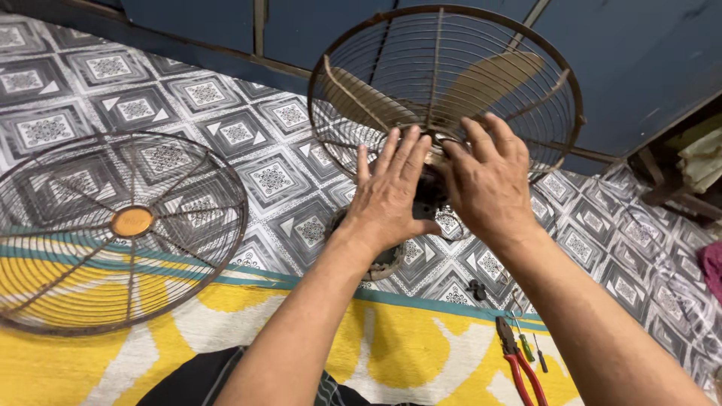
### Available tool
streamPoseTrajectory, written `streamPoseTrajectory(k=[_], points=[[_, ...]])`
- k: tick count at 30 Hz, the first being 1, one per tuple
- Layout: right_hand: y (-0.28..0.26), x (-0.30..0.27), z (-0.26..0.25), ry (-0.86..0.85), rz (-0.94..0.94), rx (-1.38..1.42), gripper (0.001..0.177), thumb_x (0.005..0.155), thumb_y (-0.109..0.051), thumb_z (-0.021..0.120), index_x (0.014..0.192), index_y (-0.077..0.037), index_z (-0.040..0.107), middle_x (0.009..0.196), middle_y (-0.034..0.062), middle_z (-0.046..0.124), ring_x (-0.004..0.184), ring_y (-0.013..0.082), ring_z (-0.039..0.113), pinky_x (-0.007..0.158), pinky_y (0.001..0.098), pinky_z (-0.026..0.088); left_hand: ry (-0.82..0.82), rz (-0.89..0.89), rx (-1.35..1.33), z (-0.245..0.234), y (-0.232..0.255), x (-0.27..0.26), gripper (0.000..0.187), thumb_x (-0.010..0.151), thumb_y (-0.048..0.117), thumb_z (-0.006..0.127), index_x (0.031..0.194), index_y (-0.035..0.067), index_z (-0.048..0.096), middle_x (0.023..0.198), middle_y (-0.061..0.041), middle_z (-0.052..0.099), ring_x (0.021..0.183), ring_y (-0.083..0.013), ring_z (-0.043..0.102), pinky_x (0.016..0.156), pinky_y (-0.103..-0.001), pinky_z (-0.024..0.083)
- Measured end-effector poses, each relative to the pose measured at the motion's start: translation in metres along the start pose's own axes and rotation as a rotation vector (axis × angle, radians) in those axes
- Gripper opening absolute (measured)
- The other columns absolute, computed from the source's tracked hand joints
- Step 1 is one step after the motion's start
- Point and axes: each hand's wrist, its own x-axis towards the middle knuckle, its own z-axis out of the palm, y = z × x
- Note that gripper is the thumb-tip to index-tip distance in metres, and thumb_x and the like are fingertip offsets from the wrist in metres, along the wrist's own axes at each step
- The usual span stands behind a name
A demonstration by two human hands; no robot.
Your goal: The person disassembles an electric fan by removing the front grille and then detaching the motor and blade assembly from the base. The components are placed on the floor.
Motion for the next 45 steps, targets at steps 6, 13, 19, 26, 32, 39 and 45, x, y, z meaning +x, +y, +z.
streamPoseTrajectory(k=[6,13,19,26,32,39,45], points=[[0.007,0.008,0.003,-0.064,0.034,0.036,0.023,0.097,-0.024,0.073,0.115,-0.010,0.079,0.110,0.0046,0.073,0.116,0.0279,0.059,0.095,0.0425,0.043,-0.027,-0.012,-0.040,0.006,-0.002,0.004,0.145,0.046,0.054,0.098,0.158,0.018,0.013,0.168,-0.006,0.014,0.156,-0.0305,0.011,0.124,-0.067,0.004],[0.010,0.016,0.003,-0.152,0.082,-0.018,0.024,0.094,-0.031,0.074,0.110,-0.015,0.081,0.100,0.0019,0.074,0.117,0.0289,0.058,0.096,0.0436,0.041,0.141,-0.191,0.002,-0.001,-0.066,-0.014,0.107,0.085,0.064,0.070,0.163,0.013,0.017,0.172,-0.010,0.009,0.161,-0.0311,0.005,0.126,-0.065,-0.001],[0.009,0.014,0.005,-0.100,0.064,-0.020,0.021,0.095,-0.030,0.074,0.109,-0.016,0.081,0.109,0.0021,0.074,0.127,0.0305,0.054,0.106,0.0491,0.036,0.184,-0.411,0.302,0.020,-0.078,-0.033,0.085,0.095,0.057,0.054,0.162,0.014,0.023,0.170,-0.014,0.001,0.156,-0.0360,-0.006,0.120,-0.069,-0.005],[0.010,0.010,0.006,-0.063,0.050,-0.015,0.020,0.093,-0.028,0.075,0.108,-0.016,0.081,0.122,0.0024,0.072,0.133,0.0320,0.050,0.107,0.0505,0.035,0.019,-0.492,0.311,0.047,-0.074,-0.051,0.078,0.098,0.048,0.048,0.163,0.014,0.020,0.171,-0.013,-0.003,0.156,-0.0364,-0.008,0.119,-0.068,-0.008],[0.011,0.010,0.008,-0.065,0.052,-0.015,0.020,0.096,-0.029,0.075,0.111,-0.017,0.081,0.123,0.0021,0.071,0.134,0.0316,0.049,0.108,0.0499,0.035,-0.012,-0.540,0.257,0.055,-0.079,-0.057,0.074,0.099,0.045,0.047,0.161,0.015,0.020,0.170,-0.012,-0.002,0.155,-0.0356,-0.007,0.118,-0.068,-0.009],[0.012,0.008,0.004,-0.052,0.028,-0.005,0.021,0.095,-0.028,0.076,0.111,-0.017,0.080,0.123,0.0024,0.071,0.133,0.0310,0.051,0.106,0.0498,0.037,-0.233,-0.576,0.267,0.060,-0.075,-0.063,0.072,0.099,0.042,0.051,0.160,0.014,0.025,0.171,-0.013,0.000,0.156,-0.0362,-0.008,0.119,-0.067,-0.010],[0.012,0.005,-0.001,-0.063,0.002,-0.027,0.021,0.096,-0.028,0.074,0.113,-0.017,0.080,0.124,0.0030,0.071,0.132,0.0305,0.052,0.106,0.0494,0.038,-0.411,-0.567,0.240,0.067,-0.069,-0.056,0.069,0.100,0.040,0.049,0.159,0.014,0.024,0.170,-0.013,-0.001,0.156,-0.0343,-0.012,0.120,-0.065,-0.011]])
